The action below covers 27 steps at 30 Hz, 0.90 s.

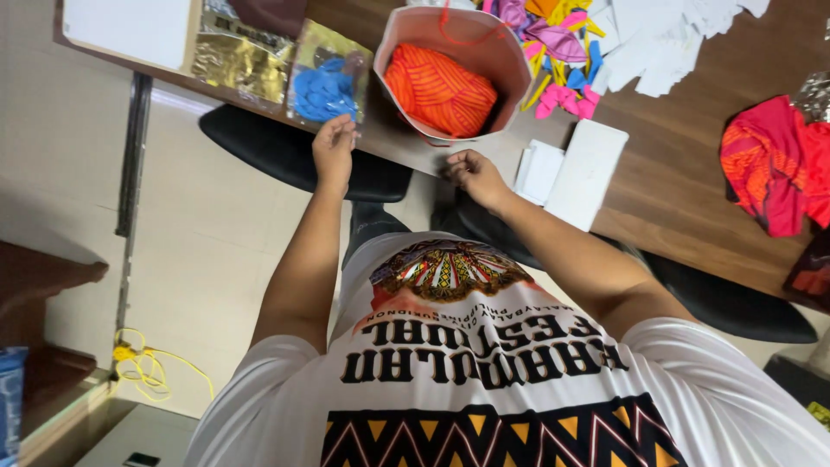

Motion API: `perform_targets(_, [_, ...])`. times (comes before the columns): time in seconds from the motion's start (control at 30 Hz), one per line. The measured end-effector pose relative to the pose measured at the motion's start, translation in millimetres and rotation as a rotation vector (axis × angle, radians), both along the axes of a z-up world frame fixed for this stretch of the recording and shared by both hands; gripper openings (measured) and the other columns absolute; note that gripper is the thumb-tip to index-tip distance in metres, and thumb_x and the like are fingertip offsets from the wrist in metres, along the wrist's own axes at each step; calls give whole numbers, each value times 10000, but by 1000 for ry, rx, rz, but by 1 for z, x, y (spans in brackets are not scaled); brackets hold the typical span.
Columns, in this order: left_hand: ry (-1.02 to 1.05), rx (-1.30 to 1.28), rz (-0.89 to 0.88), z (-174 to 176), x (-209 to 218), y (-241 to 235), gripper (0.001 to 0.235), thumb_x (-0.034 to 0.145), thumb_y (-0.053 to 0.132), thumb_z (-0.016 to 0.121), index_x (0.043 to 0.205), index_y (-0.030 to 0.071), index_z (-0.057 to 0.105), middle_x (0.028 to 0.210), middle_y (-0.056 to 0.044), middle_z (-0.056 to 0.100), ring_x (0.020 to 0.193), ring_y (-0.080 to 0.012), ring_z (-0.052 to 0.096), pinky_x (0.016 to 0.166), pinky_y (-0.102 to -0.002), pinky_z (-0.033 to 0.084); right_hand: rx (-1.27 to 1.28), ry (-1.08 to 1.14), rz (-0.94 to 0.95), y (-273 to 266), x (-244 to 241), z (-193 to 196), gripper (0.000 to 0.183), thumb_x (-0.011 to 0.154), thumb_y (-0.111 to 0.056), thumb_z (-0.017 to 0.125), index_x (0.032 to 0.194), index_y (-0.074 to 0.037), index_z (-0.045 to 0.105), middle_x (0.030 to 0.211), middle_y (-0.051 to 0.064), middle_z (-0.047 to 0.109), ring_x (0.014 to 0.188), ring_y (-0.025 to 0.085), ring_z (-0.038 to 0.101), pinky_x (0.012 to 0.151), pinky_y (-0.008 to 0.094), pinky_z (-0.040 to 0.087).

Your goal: The person folds a red and orange patterned shirt and places it into a white paper bag. They then pick up a stack of white paper sheets, fold them, and place them into the bag. Finally, they open a silver foil packet and pour yellow sticks into the bag.

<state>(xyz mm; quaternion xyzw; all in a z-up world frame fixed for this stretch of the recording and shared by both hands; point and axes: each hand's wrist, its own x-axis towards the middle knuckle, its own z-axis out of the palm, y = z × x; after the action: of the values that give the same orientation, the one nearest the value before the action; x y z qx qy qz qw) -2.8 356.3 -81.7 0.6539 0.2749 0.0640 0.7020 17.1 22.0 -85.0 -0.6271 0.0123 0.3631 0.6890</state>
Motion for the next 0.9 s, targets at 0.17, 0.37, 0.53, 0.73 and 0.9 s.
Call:
perform_targets(0.17, [-135,168,1,-68,43,94,317,981,-17,626,1296,-21,654,1208,-126,716,1105,-198,684,969,-300,529,-19,-75,43,85,21,-37,376,947,55,525,1314,7,585,1071,84,670,871,139,579,761,257,487])
perform_targets(0.37, [-88,497,-104,-88,69,143,474,890,-63,630,1360,-36,580,1297,-207,654,1198,-293,657,1044,-366,499,-204,17,-39,191,48,-47,515,992,-107,549,1496,-45,466,1416,126,599,1260,212,562,1017,315,451])
perform_targets(0.53, [8,642,-213,-90,68,141,508,886,-11,682,1381,-32,573,1320,-247,640,1208,-349,634,1038,-396,496,-224,57,-229,230,62,-69,696,959,-93,597,1577,-55,279,1578,169,420,1459,293,412,1177,382,346])
perform_targets(0.73, [98,546,-228,-98,63,135,489,853,5,694,1334,-7,605,1196,-207,684,1080,-301,671,928,-373,549,-286,236,-309,237,67,-45,592,947,-109,560,1526,-176,453,1133,79,632,939,203,586,763,383,526])
perform_targets(0.9, [18,431,-265,-83,54,143,198,901,31,701,1098,24,725,960,-110,768,866,-217,726,809,-332,574,-275,134,-303,234,59,-53,346,965,-115,632,1310,-133,600,910,-16,624,771,99,577,667,279,508])
